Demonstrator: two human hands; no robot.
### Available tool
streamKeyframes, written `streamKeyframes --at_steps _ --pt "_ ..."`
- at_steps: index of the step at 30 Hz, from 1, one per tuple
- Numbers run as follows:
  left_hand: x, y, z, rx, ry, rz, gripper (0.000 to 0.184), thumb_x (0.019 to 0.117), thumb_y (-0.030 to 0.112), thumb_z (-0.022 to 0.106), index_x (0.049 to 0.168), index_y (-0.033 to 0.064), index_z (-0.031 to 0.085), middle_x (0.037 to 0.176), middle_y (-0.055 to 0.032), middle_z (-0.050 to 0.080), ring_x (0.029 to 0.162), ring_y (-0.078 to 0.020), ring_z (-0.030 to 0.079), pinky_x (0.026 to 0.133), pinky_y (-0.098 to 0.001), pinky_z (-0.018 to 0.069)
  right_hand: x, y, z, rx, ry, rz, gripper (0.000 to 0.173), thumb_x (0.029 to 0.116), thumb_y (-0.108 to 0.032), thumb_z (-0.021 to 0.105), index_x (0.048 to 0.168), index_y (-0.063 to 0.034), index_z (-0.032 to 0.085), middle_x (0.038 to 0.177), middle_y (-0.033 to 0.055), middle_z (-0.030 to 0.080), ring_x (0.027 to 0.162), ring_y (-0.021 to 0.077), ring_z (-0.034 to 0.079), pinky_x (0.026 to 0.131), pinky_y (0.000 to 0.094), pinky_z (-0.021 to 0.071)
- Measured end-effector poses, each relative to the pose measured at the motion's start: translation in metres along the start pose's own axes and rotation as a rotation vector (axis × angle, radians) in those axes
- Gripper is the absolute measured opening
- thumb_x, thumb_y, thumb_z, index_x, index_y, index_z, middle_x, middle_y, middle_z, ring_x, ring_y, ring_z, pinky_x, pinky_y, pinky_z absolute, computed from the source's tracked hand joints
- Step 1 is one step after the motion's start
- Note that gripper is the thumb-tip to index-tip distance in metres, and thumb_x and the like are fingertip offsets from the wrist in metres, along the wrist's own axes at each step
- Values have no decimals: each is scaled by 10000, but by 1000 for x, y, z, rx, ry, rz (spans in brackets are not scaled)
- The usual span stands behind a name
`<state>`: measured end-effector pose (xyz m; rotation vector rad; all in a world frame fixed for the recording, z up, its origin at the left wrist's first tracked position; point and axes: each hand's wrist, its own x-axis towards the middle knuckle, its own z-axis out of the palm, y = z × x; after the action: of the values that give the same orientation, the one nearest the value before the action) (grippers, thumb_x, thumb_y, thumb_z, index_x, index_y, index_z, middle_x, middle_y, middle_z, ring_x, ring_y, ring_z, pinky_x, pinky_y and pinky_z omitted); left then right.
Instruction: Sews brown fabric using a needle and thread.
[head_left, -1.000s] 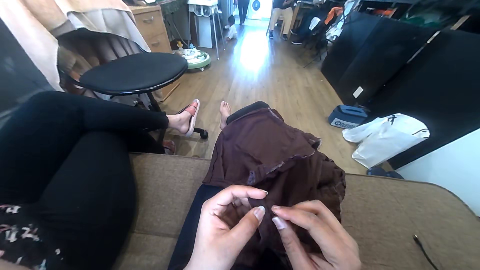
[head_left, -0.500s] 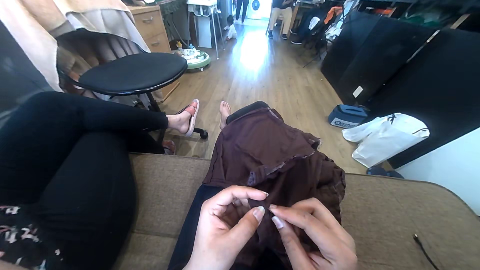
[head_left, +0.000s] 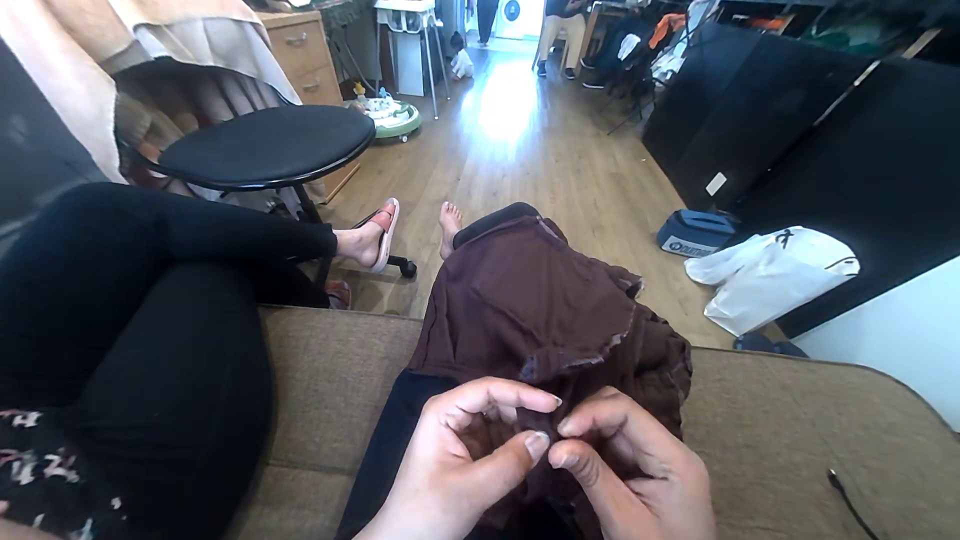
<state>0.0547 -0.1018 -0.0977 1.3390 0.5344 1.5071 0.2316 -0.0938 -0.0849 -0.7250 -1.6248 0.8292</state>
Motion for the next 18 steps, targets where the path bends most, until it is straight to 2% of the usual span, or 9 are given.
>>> streamKeyframes --at_steps 2,4,6,7,10,12,14,15,18 --pt "0 -1 1 81 -3 38 263 931 9 693 1193 20 703 1007 14 749 838 -6 690 758 -182 589 3 0 -1 -26 -5 -32 227 917 -231 771 1050 -87 658 879 -54 695 776 -40 650 700 122 563" --pt "-1 -3 1 220 19 105 292 926 36 715 1216 14 697 985 -1 749 831 -18 696 758 -186 597 4 1 -3 -218 -10 -134 204 958 -284 730 1080 -121 709 970 -22 658 887 -25 629 785 113 538" --pt "-2 -5 -1 353 28 155 320 922 75 726 1234 12 697 957 -13 743 819 -23 689 751 -186 594 5 -2 -4 -408 -27 -217 129 1005 -293 667 1000 -176 722 1050 2 608 1020 1 580 910 120 474" --pt "-2 -6 -2 388 16 163 327 923 93 728 1239 14 697 952 -16 740 815 -20 686 750 -184 593 5 -4 -3 -449 -29 -263 128 1018 -268 648 953 -170 700 1036 4 622 1054 27 588 955 142 469" --pt "-1 -8 1 410 4 152 319 926 103 726 1230 9 702 951 -28 738 807 -25 681 745 -188 588 3 -11 -2 -293 -86 -342 161 1058 -206 563 923 -125 594 981 -4 643 1073 64 619 1013 195 481" --pt "0 -8 2 322 34 118 318 911 50 720 1224 -5 698 932 -14 733 787 -22 679 719 -184 589 1 -16 -2 -59 -111 -220 182 1076 -232 539 961 -98 584 931 -4 672 959 26 664 889 172 540" --pt "-1 -3 1 217 61 77 321 902 -2 705 1223 -5 692 933 18 733 788 -15 679 721 -183 589 1 -14 -4 78 -81 -32 222 1067 -309 535 985 -113 599 870 -49 665 751 -53 616 652 102 511" --pt "0 -2 1 194 65 70 320 902 -8 700 1223 -3 691 940 28 735 799 -12 681 731 -183 590 2 -11 -6 129 -60 30 215 1060 -321 538 988 -129 601 850 -71 649 692 -66 588 591 93 493" --pt "0 0 -2 169 78 60 317 904 -7 694 1221 3 692 936 38 733 795 -8 676 724 -180 586 2 -8 -13 285 -33 114 162 1043 -307 576 1000 -159 625 828 -90 644 635 -63 576 535 94 485"
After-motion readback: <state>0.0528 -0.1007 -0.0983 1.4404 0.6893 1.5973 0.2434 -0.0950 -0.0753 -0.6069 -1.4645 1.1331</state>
